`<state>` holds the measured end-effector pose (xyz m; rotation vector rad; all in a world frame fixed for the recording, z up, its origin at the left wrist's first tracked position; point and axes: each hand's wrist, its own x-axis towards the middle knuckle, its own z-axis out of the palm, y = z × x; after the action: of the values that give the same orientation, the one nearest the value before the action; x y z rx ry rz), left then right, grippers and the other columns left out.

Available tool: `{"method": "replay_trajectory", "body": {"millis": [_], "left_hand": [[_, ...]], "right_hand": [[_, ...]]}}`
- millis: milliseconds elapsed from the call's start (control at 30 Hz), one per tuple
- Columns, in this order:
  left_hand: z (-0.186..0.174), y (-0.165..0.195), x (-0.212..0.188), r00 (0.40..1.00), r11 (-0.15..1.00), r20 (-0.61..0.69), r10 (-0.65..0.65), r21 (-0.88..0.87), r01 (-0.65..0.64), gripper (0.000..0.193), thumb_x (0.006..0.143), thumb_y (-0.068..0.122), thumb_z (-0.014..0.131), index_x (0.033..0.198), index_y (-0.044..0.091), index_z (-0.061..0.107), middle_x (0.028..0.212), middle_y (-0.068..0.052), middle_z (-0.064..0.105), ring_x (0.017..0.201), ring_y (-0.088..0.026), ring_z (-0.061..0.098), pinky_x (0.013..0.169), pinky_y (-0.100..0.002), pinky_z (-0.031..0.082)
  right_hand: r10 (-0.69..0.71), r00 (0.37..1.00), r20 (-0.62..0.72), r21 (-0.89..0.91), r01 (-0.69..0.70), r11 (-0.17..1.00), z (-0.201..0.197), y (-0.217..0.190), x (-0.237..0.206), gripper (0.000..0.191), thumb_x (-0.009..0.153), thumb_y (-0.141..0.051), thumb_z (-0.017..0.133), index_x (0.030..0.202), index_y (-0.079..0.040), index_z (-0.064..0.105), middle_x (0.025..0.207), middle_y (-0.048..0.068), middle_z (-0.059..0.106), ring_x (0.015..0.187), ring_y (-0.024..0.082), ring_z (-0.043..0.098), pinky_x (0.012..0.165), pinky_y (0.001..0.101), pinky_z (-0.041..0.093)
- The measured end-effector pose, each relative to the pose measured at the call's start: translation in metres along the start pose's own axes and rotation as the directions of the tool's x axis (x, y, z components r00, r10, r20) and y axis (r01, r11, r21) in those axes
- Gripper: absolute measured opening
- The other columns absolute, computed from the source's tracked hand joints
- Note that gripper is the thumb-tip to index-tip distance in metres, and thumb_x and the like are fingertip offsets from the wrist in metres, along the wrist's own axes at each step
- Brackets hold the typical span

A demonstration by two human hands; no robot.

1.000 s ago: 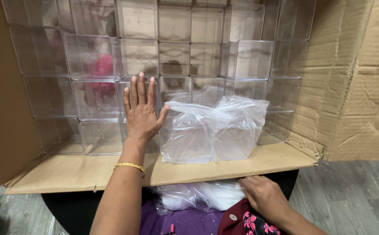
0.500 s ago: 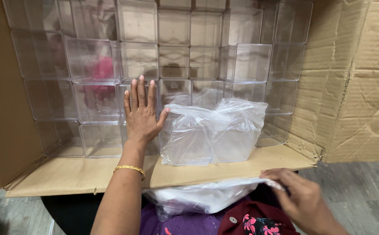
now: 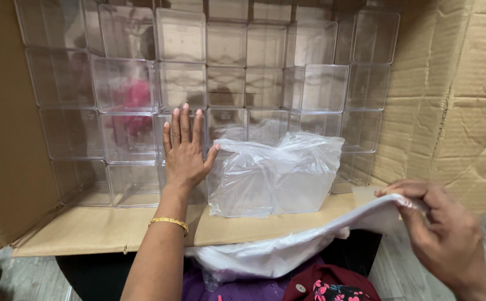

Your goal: The person sits on the floor inside a large cardboard box and removes clear plastic organizer boxes from white plastic bags one at a time, placing each unwrapped box into a grid of compartments. The pile of empty plastic bags grows as the boxes are unpacked.

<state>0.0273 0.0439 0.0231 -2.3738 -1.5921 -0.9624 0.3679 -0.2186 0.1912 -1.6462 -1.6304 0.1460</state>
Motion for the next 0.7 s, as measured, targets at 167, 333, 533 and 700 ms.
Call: {"method": "replay_trajectory", "body": {"millis": [167,333,533,700], "left_hand": [[-0.012,0.012,0.008,0.999,0.999,-0.007,-0.041,-0.034,0.041,0.087,0.094,0.053,0.060,0.163,0.011,0.028,0.171,-0.016,0.012,0.158,-0.032,0.002,0.126,-0.051,0.000],[-0.037,0.103,0.011,0.992,0.887,-0.111,0.066,-0.449,-0.110,0.050,0.092,0.041,0.070,0.134,0.013,0.064,0.148,-0.018,0.055,0.142,-0.036,0.044,0.120,-0.050,0.032],[-0.051,0.208,-0.045,0.868,0.696,0.315,0.384,-0.716,-0.048,0.039,0.095,0.038,0.066,0.115,0.005,0.063,0.105,-0.019,0.070,0.097,-0.040,0.068,0.082,-0.050,0.054],[-0.038,0.200,-0.047,0.795,0.726,0.427,0.431,-0.687,-0.025,0.029,0.092,0.034,0.067,0.095,0.005,0.069,0.089,-0.019,0.071,0.087,-0.041,0.069,0.077,-0.053,0.053]], "right_hand": [[-0.095,0.994,-0.055,-0.213,0.081,0.974,0.015,0.000,0.023,0.012,0.099,-0.007,0.062,0.108,-0.002,0.067,0.106,0.012,0.074,0.092,0.020,0.073,0.080,0.0322,0.058],[-0.073,0.996,-0.055,-0.231,0.058,0.971,0.049,0.023,0.055,0.010,0.105,-0.010,0.055,0.109,-0.001,0.059,0.096,0.014,0.073,0.083,0.029,0.071,0.074,0.0405,0.054],[-0.221,0.963,-0.156,-0.320,0.163,0.933,0.073,0.059,0.061,0.013,0.107,-0.012,0.055,0.111,0.000,0.059,0.091,0.019,0.066,0.080,0.040,0.063,0.073,0.0489,0.048],[0.184,0.956,-0.227,-0.477,-0.274,0.835,0.058,0.087,0.074,0.016,0.112,-0.016,0.049,0.112,-0.002,0.058,0.079,0.022,0.062,0.067,0.039,0.061,0.066,0.0501,0.048]]}}
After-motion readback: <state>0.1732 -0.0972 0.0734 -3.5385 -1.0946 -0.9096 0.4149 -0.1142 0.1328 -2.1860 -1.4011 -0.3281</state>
